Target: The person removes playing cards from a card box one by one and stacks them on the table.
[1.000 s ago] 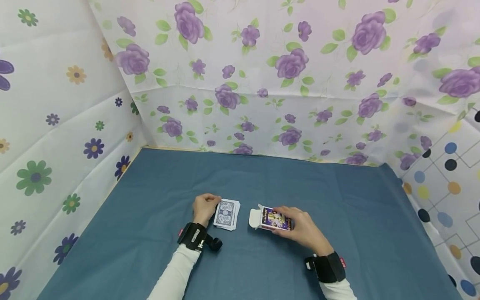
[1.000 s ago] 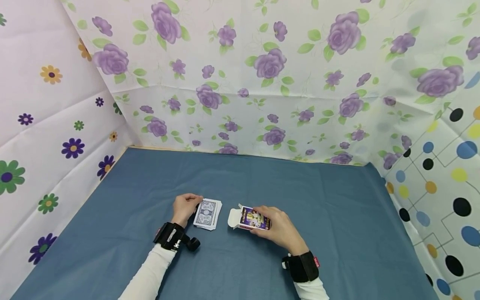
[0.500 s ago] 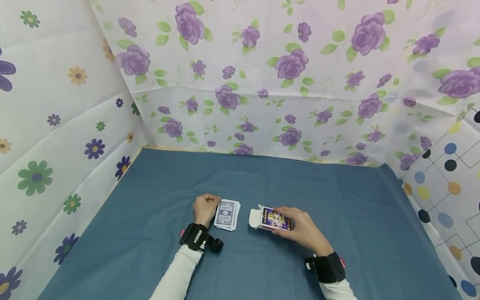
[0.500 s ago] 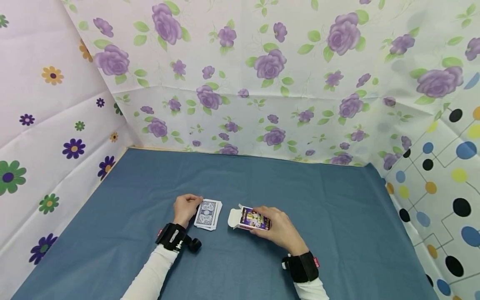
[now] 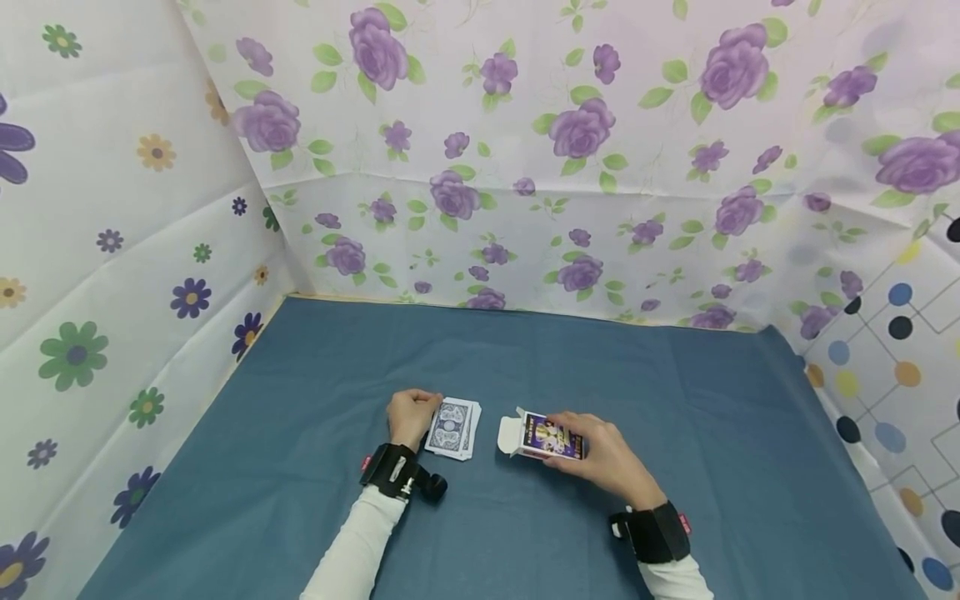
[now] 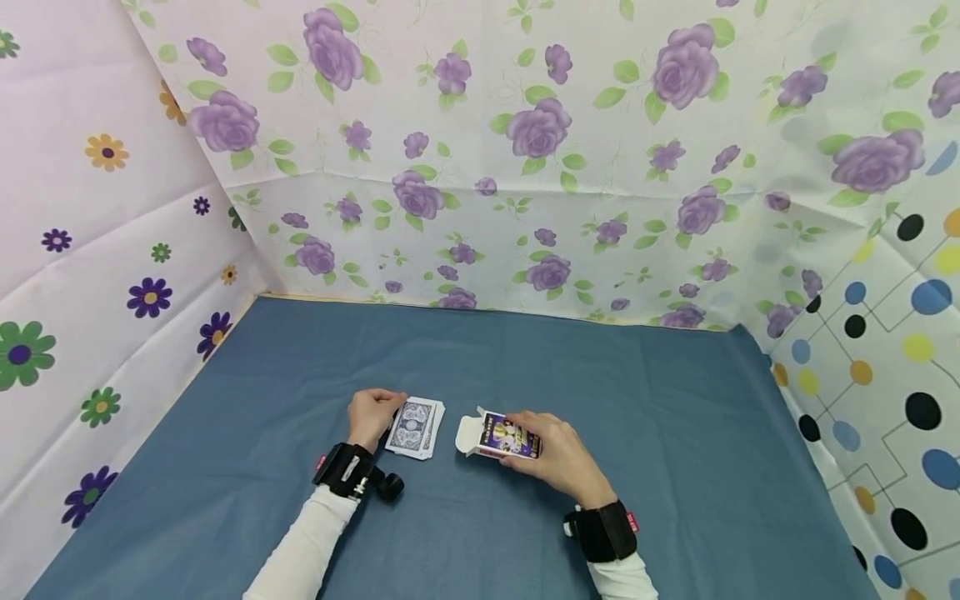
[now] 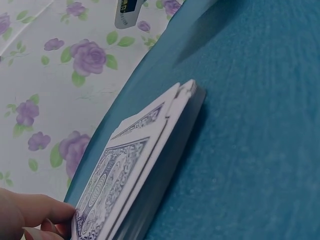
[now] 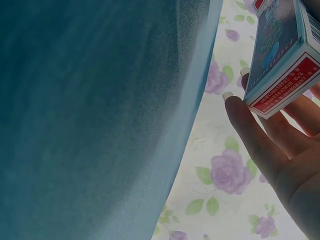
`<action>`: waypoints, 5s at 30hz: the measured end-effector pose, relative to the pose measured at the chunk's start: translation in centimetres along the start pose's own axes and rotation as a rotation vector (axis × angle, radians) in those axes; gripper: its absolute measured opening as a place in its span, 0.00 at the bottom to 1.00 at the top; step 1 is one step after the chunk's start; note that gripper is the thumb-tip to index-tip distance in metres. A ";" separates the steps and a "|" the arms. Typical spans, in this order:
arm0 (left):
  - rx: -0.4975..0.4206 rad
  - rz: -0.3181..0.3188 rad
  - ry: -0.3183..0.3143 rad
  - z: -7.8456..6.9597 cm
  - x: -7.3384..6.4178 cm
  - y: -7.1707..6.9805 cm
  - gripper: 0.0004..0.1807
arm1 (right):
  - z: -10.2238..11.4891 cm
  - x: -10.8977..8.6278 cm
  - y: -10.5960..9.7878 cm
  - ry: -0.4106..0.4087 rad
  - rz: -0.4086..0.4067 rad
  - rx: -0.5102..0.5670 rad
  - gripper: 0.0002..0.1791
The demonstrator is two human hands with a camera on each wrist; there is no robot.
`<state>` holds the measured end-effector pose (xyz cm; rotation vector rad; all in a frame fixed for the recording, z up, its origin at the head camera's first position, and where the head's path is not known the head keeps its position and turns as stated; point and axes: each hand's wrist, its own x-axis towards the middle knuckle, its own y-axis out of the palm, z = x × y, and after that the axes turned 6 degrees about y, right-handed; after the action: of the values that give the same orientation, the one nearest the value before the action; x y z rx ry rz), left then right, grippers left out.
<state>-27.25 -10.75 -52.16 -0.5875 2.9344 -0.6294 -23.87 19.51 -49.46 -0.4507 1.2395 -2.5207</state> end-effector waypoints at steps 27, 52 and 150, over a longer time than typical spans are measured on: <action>0.027 -0.006 0.051 0.2 -0.4 0.0 0.11 | 0.0 -0.1 0.2 -0.005 -0.002 0.000 0.34; 0.009 0.516 0.476 -4.7 -6.9 2.6 0.05 | 0.5 0.1 -0.1 -0.048 -0.024 -0.005 0.33; -0.308 0.242 -0.057 -1.0 -1.9 -2.1 0.16 | 0.7 0.0 -0.3 -0.062 -0.099 0.005 0.33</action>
<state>-24.93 -11.41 -50.37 -0.2571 3.0004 -0.1337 -23.61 19.20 -48.82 -0.5986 1.2167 -2.5697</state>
